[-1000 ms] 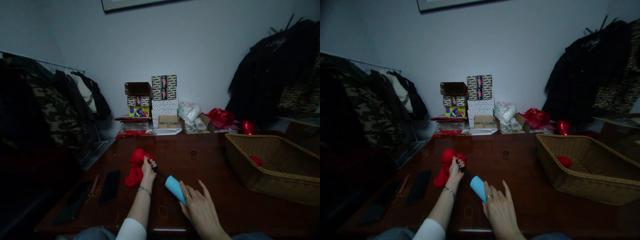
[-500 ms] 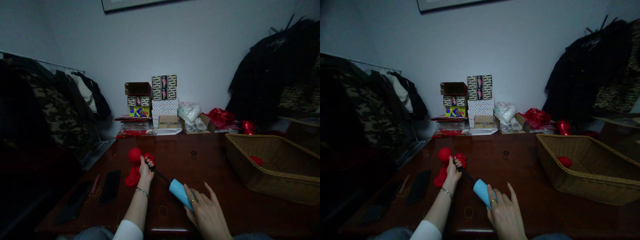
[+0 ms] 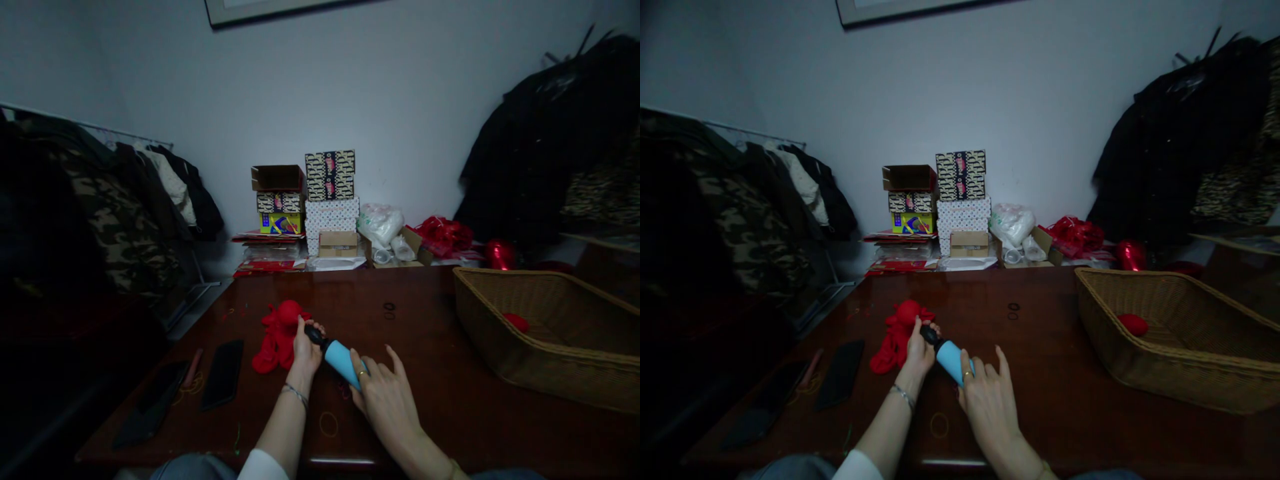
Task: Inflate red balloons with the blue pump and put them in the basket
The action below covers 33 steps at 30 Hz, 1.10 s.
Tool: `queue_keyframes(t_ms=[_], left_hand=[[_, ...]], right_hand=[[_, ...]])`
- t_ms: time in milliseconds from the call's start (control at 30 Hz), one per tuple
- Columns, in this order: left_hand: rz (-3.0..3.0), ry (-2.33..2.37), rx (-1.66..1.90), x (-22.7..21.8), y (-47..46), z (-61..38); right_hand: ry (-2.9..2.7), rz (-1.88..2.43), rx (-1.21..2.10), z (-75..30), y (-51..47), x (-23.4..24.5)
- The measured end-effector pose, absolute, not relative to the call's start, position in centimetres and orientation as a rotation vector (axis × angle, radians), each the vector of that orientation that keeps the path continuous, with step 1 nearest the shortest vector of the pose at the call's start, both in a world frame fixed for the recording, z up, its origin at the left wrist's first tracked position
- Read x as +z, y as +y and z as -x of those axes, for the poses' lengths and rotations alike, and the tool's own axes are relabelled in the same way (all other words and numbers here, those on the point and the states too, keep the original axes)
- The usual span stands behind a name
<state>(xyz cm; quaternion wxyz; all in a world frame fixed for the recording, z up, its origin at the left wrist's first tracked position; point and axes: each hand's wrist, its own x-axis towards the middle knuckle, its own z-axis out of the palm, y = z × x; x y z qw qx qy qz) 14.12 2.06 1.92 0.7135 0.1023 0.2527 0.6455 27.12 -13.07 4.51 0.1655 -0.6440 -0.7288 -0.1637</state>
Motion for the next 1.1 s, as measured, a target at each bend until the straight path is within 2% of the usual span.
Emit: queue_keyframes(t_ms=[167,467,733,1100], left_hand=[[-0.189,0.497,1.361,1.6,2.3,-12.8],[-0.172,0.647,1.552,3.3,3.6,-12.6],[-0.185,0.576,1.544,4.4,3.8,-11.4],[-0.259,0.49,1.51,4.3,1.2,-14.7]], right_hand=[[-2.076,1.814,-0.466,-27.2,-13.3,4.4],[-2.02,1.735,-0.438,-27.6,-14.8,3.8],[-1.974,1.564,-0.517,-29.5,-17.1,3.0],[-1.971,1.752,-0.412,-27.8,-15.4,4.6]])
